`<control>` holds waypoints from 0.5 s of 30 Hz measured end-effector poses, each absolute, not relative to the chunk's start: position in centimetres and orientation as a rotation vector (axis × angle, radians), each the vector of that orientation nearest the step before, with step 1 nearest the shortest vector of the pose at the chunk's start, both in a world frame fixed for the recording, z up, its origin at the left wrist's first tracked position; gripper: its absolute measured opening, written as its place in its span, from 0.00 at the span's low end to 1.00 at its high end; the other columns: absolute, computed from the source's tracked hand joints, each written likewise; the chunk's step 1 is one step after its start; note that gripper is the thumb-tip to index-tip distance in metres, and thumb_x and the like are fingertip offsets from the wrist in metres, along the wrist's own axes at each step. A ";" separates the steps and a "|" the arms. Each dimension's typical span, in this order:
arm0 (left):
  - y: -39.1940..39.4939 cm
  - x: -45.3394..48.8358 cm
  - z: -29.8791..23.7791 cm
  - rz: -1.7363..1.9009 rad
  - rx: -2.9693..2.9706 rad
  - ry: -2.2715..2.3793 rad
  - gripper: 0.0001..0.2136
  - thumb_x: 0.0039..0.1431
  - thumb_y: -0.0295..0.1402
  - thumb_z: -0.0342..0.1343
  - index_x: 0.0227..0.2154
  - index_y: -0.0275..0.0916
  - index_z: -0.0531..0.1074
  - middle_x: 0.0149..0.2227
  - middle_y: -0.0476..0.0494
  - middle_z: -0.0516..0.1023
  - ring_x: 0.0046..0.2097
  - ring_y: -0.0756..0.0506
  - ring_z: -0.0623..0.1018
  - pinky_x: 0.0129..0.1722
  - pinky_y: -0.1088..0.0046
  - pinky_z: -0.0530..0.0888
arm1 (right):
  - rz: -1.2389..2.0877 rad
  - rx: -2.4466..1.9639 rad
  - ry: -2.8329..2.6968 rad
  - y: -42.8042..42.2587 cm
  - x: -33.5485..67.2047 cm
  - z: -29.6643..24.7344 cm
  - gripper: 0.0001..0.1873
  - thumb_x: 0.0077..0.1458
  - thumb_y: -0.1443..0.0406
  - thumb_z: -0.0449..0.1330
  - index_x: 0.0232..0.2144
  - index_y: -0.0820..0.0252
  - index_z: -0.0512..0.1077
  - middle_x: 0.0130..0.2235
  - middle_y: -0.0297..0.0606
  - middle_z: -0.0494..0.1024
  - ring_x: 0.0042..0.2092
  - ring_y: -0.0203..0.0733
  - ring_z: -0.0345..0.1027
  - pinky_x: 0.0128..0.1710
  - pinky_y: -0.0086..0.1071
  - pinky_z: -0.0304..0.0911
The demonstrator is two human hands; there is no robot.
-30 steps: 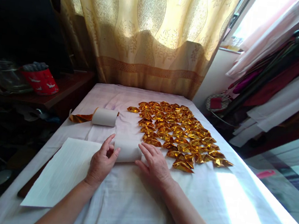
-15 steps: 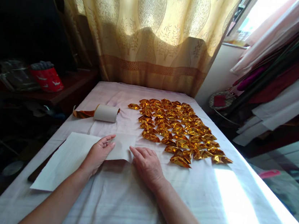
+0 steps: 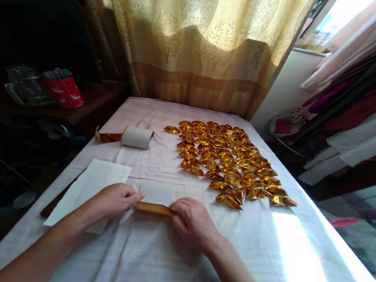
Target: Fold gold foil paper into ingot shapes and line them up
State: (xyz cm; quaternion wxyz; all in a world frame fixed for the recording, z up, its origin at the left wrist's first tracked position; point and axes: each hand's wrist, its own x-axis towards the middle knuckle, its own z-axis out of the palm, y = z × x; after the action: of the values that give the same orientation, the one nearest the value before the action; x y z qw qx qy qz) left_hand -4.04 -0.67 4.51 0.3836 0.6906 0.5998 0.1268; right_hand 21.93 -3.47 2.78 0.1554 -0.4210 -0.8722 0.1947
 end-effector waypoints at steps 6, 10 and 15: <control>-0.5 -2.6 5.7 0.528 2.009 1.413 0.19 0.51 0.48 0.60 0.43 0.46 0.79 0.45 0.45 0.80 0.41 0.43 0.78 0.36 0.74 0.72 | 0.543 -1.510 -2.614 -1.3 20.6 5.2 0.12 0.60 0.67 0.55 0.30 0.59 0.79 0.33 0.39 0.81 0.35 0.39 0.73 0.35 0.29 0.57; 0.2 -1.3 4.7 0.296 2.053 1.576 0.09 0.58 0.39 0.54 0.34 0.45 0.78 0.32 0.48 0.80 0.36 0.44 0.77 0.36 0.72 0.69 | 0.556 -1.667 -2.548 0.5 20.0 5.1 0.13 0.61 0.63 0.55 0.31 0.56 0.79 0.32 0.37 0.81 0.33 0.39 0.72 0.30 0.29 0.53; 1.7 -0.8 3.3 0.381 2.281 1.628 0.03 0.55 0.33 0.56 0.29 0.42 0.74 0.40 0.44 0.77 0.44 0.42 0.74 0.45 0.67 0.68 | 0.478 -1.788 -2.440 1.6 19.4 4.3 0.07 0.56 0.62 0.60 0.34 0.57 0.77 0.38 0.40 0.80 0.39 0.42 0.73 0.33 0.29 0.57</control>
State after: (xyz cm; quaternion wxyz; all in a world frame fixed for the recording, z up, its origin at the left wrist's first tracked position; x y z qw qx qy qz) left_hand -0.79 1.66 3.34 0.1561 0.7966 0.5686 0.1332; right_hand 19.44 1.61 4.30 0.0394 -0.5833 -0.7962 0.1558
